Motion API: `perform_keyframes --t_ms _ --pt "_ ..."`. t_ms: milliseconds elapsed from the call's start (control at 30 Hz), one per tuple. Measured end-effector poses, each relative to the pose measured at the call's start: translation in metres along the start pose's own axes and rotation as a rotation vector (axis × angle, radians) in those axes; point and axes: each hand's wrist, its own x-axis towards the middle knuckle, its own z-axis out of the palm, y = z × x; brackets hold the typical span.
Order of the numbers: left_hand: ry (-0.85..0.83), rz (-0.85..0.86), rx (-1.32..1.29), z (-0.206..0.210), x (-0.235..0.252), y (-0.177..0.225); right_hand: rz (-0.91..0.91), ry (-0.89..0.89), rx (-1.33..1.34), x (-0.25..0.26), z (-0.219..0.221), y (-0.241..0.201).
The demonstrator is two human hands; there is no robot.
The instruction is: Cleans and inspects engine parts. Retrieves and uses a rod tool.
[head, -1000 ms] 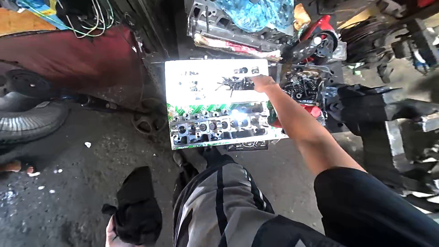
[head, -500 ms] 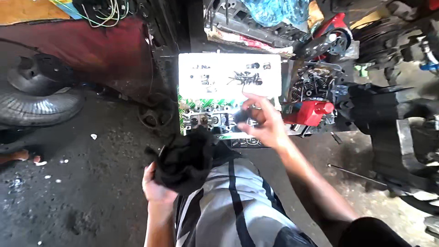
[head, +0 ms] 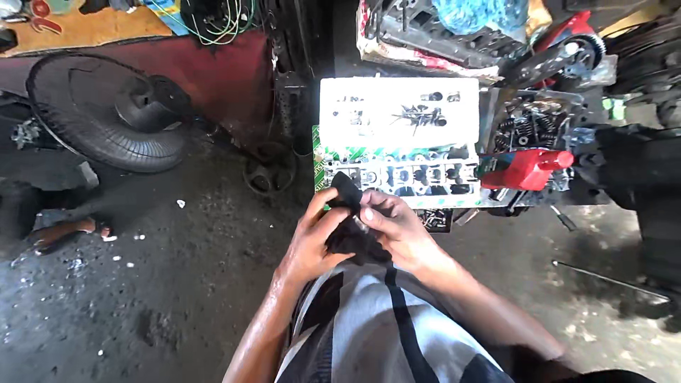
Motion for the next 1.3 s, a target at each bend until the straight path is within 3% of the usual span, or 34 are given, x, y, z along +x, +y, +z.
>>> perform_keyframes --t_ms 100,200,367,467,533,600,667,733,933,1067,1133,1233,1300 --pt "-0.117 -0.048 0.145 -0.016 -0.005 -0.006 -0.044 0.040 -0.185 -0.007 0.008 0.008" --pt "-0.165 -0.136 0.080 -0.020 -0.010 -0.002 -0.297 0.047 -0.567 -0.007 0.007 0.021" --pt "-0.132 -0.379 -0.510 -0.031 -0.021 0.001 -0.799 -0.115 -1.011 0.008 -0.004 0.035" --pt "0.050 -0.547 -0.961 -0.043 -0.037 -0.002 -0.859 -0.207 -1.027 0.014 -0.001 0.024" --pt "0.190 -0.508 -1.114 -0.057 -0.044 0.000 -0.823 -0.165 -1.038 0.018 -0.001 0.012" --pt "0.132 -0.501 -0.943 -0.056 -0.039 0.013 -0.752 -0.099 -1.154 0.013 0.005 0.002" --pt "-0.079 -0.406 -0.558 -0.040 -0.029 0.021 -0.687 -0.089 -1.305 0.006 0.020 0.000" --pt "-0.073 -0.381 -0.314 -0.022 -0.016 0.024 -0.693 -0.079 -1.452 0.002 0.036 0.005" --pt "0.158 -0.306 -0.133 -0.015 -0.014 0.020 -0.810 0.078 -1.439 0.000 0.050 0.026" --pt "0.291 -0.605 -0.092 -0.003 -0.016 0.025 -0.828 0.124 -1.315 -0.002 0.032 0.041" --pt "0.237 -0.605 -0.164 0.004 -0.023 0.016 -0.804 0.080 -1.311 -0.002 0.018 0.043" --pt "-0.049 -0.429 -0.182 0.009 -0.030 0.006 -0.751 0.012 -1.383 -0.006 0.001 0.041" --pt "-0.089 -0.385 -0.118 0.018 -0.029 0.004 -0.748 0.002 -1.430 -0.011 -0.006 0.042"
